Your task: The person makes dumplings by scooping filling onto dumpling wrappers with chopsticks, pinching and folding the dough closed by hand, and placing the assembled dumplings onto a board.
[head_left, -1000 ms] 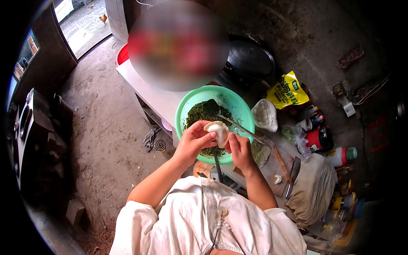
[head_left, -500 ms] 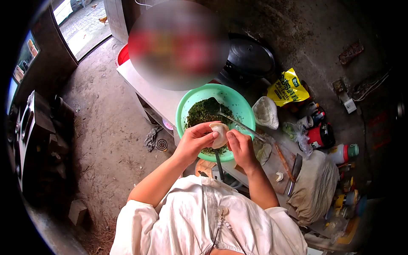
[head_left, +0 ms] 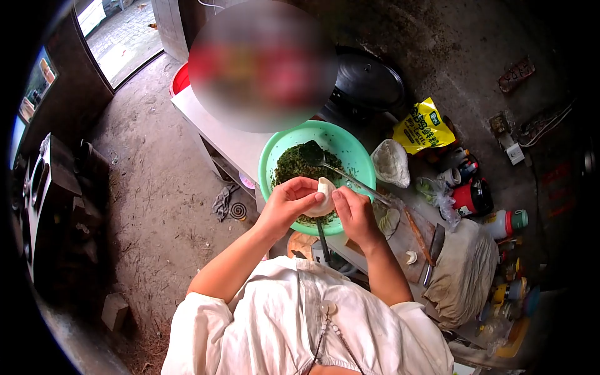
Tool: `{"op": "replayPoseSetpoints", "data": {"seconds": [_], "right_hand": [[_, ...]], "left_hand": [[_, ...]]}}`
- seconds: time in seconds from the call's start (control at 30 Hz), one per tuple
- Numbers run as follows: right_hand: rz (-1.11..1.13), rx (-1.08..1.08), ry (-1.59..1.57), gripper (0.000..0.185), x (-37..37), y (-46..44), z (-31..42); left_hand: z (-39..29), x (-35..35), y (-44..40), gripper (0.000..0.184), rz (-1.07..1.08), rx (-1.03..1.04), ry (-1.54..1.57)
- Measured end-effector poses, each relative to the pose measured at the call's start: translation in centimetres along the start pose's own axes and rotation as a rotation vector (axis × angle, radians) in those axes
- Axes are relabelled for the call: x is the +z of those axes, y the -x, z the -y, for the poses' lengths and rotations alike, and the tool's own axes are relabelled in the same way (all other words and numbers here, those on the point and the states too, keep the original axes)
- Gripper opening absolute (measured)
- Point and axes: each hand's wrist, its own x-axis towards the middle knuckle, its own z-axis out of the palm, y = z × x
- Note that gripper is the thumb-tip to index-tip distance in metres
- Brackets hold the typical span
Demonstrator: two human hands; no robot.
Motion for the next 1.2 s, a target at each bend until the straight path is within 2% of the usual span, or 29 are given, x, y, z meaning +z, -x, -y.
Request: {"op": "replayPoseSetpoints", "data": {"seconds": [0.5, 0.63, 0.7, 0.8, 0.87, 1.0, 1.2], "right_hand": [[0.042, -0.098, 0.127, 0.022, 0.0, -0.4, -0.5], [0.106, -0.049, 0.151, 0.021, -0.1, -0.4, -0.6], [0.047, -0.126, 0.137, 0.019, 0.3, -0.5, -0.9], [0.09, -0.139, 0.181, 0.019, 0.0, -0.5, -0.6], [0.089, -0.132, 0.164, 0.018, 0.2, -0.5, -0.9], [0.131, -0.111, 0.128, 0.018, 0.2, -0.4, -1.2], [0.162, -0.095, 0.127, 0.017, 0.5, -0.4, -1.5]], "left_hand": [[-0.4, -0.2, -0.1, 0.03, 0.0, -0.039, -0.25], [-0.7, -0.2, 0.0, 0.032, 0.005, -0.037, -0.315], [-0.8, -0.3, 0.0, 0.032, 0.019, -0.036, -0.34], [-0.9, -0.8, 0.0, 0.032, 0.042, -0.052, -0.409], [-1.1, -1.0, 0.0, 0.03, 0.039, -0.145, -0.445], [-0.6, -1.5, -0.2, 0.03, 0.076, -0.106, -0.426], [-0.3, -2.2, -0.5, 0.028, 0.116, -0.168, -0.562]]}}
